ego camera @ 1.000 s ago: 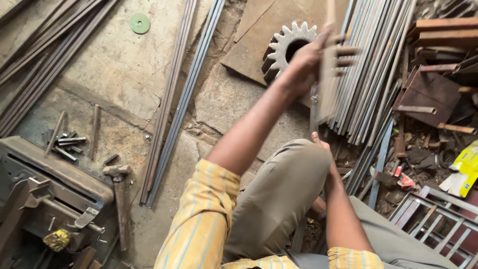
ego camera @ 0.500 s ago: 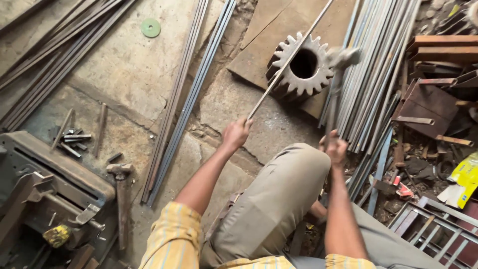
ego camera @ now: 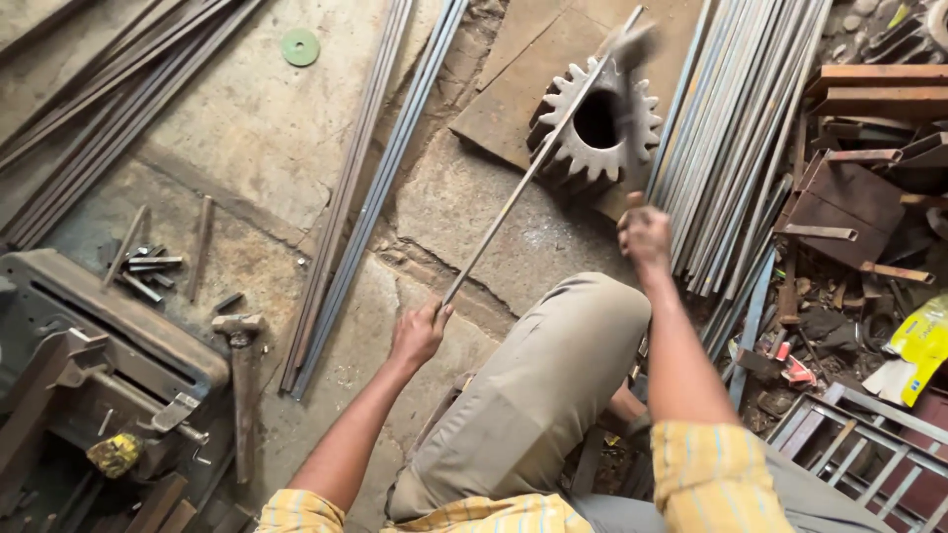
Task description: The person straightens metal rods by placing them against a large gear on the floor and striking them with a hammer. The person handles several rods one by one, repositioning them and hitting them until they are straight.
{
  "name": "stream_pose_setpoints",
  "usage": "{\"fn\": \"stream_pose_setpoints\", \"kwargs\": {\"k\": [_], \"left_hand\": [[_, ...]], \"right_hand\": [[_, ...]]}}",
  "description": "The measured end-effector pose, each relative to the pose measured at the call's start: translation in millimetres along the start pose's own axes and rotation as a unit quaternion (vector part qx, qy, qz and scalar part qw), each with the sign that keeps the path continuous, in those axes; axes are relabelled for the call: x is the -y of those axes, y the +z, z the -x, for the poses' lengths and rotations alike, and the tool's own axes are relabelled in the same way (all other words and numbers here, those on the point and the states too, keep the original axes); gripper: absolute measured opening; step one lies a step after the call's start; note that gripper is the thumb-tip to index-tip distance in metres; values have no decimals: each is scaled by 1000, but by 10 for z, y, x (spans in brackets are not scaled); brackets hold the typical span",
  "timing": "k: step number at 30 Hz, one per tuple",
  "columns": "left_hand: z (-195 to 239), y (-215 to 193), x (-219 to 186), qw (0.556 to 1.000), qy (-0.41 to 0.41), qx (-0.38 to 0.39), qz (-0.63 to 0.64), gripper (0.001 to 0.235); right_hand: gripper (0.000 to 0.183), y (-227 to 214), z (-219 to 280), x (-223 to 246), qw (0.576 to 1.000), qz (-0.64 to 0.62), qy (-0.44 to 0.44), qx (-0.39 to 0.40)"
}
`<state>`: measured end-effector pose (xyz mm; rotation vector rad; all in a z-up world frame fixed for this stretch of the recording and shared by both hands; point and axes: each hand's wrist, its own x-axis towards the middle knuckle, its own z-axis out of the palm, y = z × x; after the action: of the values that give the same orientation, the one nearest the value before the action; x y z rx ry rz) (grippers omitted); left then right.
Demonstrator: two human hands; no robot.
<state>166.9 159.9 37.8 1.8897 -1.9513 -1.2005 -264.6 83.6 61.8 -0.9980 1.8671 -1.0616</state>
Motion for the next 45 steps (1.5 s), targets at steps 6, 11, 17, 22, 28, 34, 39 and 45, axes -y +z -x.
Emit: {"fn": "stream_pose_setpoints", "kwargs": {"k": [6,11,17,22,28,34,39,45], "left_hand": [[160,36,218,1000,-15,-6,-2,41],[452,-152,519,992,-18,57,111,42],[882,-357,903,947,-138,180,227,45],[1003,-434,913,955,-159,165,189,46],[762,-307,757,961,-158,136,180,48],[-262,-36,-253,944,5,140,298,47],[-711,-285,-1246,909,-41,218,353,35],[-625,-759,-2373,821,55,286,491,39]], "right_hand": [[67,-79,49,458,994,-14,89,-56],[64,-263,-4,1275,980,-127,-122,-90],[64,-191,-439,1357,954,-151,-220,-140],[60,79,-458,535,988,-12,149,-33],[64,72,-105,-9,964,66,238,-96],[70,-124,578,-235,965,144,203,-83],[69,-150,853,-124,952,198,221,-73],[64,-92,961,-45,965,132,218,-57]]}}
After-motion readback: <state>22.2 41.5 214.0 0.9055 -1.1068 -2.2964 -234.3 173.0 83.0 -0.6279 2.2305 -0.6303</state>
